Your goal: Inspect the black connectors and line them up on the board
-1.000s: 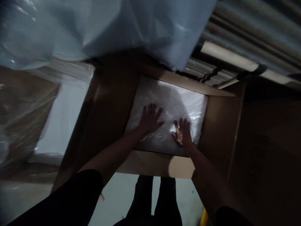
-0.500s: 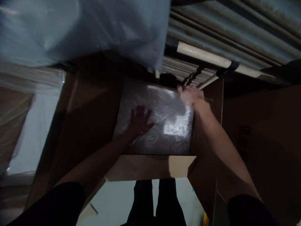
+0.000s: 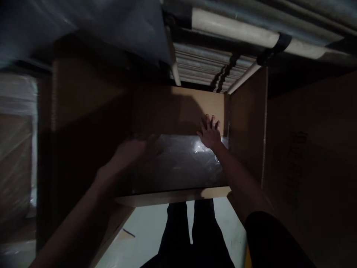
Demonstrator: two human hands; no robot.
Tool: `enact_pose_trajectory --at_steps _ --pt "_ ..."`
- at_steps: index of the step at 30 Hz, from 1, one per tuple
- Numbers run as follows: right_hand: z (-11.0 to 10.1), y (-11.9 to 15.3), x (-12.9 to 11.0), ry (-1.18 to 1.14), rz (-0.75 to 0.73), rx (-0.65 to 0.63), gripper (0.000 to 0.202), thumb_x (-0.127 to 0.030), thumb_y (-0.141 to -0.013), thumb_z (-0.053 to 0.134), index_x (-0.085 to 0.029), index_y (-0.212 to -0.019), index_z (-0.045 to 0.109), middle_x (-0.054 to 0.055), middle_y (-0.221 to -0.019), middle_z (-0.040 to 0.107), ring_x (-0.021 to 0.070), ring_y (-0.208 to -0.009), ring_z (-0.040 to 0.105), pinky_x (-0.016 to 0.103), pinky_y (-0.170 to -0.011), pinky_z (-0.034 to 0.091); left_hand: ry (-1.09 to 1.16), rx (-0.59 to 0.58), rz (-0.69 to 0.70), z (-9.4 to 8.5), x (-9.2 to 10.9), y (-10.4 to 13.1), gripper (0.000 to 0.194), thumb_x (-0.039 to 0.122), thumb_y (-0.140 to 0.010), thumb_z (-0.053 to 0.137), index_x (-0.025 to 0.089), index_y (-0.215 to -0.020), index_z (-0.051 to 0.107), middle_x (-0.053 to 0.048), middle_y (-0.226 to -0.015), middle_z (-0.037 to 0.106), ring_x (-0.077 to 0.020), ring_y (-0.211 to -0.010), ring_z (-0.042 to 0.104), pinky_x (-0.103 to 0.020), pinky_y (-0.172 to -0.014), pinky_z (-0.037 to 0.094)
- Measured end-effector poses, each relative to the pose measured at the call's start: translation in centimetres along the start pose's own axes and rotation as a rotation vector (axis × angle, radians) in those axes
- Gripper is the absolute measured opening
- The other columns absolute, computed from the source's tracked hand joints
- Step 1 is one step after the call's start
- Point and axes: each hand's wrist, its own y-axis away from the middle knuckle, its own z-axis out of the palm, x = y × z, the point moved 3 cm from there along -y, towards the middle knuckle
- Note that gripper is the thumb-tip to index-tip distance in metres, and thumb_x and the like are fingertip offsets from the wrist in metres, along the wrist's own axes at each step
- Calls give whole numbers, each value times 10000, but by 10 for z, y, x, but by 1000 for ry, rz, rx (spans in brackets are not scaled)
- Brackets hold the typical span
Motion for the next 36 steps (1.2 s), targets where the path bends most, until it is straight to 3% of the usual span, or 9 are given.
enact_pose_trajectory --at_steps 4,10,16,19,23,25,27,32,36 --pt "9 7 -4 -1 -19 120 715 -500 -1125 434 -151 -1746 365 203 -1841 138 498 -1689 112 770 -1313 114 369 215 61 -31 6 -19 747 730 -1078 330 237 -1572 596 -109 -1525 687 -348 -1418 645 -518 -1166 545" --pt "25 8 -2 8 14 185 740 -564 -1126 370 -189 -1763 329 152 -1849 157 482 -1686 106 779 -1302 147 67 211 174 56 14 -110 897 762 -1075 336 154 -1736 343 -194 -1848 148 -478 -1707 60 -765 -1328 22" --pt "3 -5 -9 -78 53 116 676 -468 -1118 444 -178 -1727 390 172 -1823 236 473 -1683 127 781 -1289 204 29 246 197 91 5 -117 933 770 -1050 390 172 -1760 292 -192 -1859 72 -496 -1702 50 -758 -1332 -18" --pt "-43 47 -29 -213 72 55 595 -354 -1096 477 -123 -1643 510 210 -1721 424 437 -1604 356 689 -1278 342 13 237 204 86 6 -116 937 746 -1050 425 165 -1768 272 -233 -1846 91 -523 -1692 82 -774 -1322 4" --pt "-79 197 -77 -364 67 292 516 -273 -1098 442 -222 -1595 568 151 -1439 690 329 -1395 592 564 -1186 505 28 218 191 85 8 -115 929 698 -1055 497 143 -1764 269 -252 -1836 127 -511 -1695 85 -777 -1320 -10" --pt "-60 254 -103 -345 87 452 550 -251 -1060 544 -204 -1608 543 152 -1408 703 353 -1447 550 585 -1175 496 48 216 200 84 9 -114 908 651 -1062 542 123 -1753 283 -243 -1840 119 -496 -1700 66 -787 -1314 -21" --pt "-17 265 -121 -257 90 444 557 -288 -1059 575 -197 -1608 552 186 -1535 628 397 -1539 456 657 -1236 401 69 229 212 85 9 -112 891 597 -1057 597 111 -1742 298 -243 -1842 105 -490 -1701 53 -803 -1305 -25" --pt "94 171 -114 -235 145 145 574 -434 -1121 506 -197 -1643 551 178 -1745 421 414 -1646 319 673 -1340 217 68 277 213 95 2 -117 902 603 -1016 599 71 -1705 365 -229 -1846 106 -524 -1691 51 -822 -1305 -11" --pt "116 144 -108 -261 152 105 630 -458 -1142 447 -173 -1703 464 182 -1801 304 432 -1684 226 706 -1356 118 66 294 217 87 2 -118 937 721 -1019 470 115 -1724 349 -149 -1862 114 -488 -1706 10 -789 -1336 -3"
